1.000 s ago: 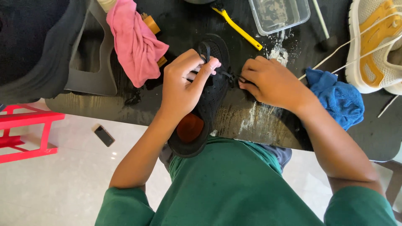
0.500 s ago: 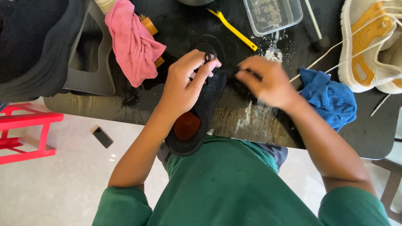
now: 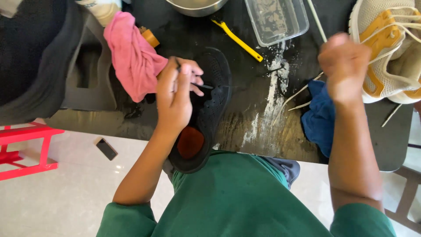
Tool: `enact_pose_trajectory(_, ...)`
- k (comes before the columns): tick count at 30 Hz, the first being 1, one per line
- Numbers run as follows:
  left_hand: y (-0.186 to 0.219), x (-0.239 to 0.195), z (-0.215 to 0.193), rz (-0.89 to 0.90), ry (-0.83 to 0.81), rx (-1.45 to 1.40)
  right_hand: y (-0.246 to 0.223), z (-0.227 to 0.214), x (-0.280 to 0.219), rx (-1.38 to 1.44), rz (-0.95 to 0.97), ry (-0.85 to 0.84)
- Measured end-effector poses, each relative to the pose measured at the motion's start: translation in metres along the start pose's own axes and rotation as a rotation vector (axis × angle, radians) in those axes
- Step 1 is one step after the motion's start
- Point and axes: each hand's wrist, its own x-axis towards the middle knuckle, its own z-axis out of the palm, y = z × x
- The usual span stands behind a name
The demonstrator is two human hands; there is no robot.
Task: The person threads a black shoelace through the eyelets of a black sneaker, pulling the lace tight and adjusting the fit. The person works on the shoe while it rests on a table, handling the lace with both hands.
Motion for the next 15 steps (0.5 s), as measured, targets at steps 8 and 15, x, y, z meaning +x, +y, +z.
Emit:
enact_pose_trajectory(8,0.045,0.004,-0.015,0.228,-0.021,0.231,-0.074,0.059,0.018,-0.726,-0.179,-0.146)
enact_pose_trajectory(15,0.076,0.002,-0.001,0.481,-0.423,0.289,-0.131,0.103,0.023,-0.064,-0.113,-0.532)
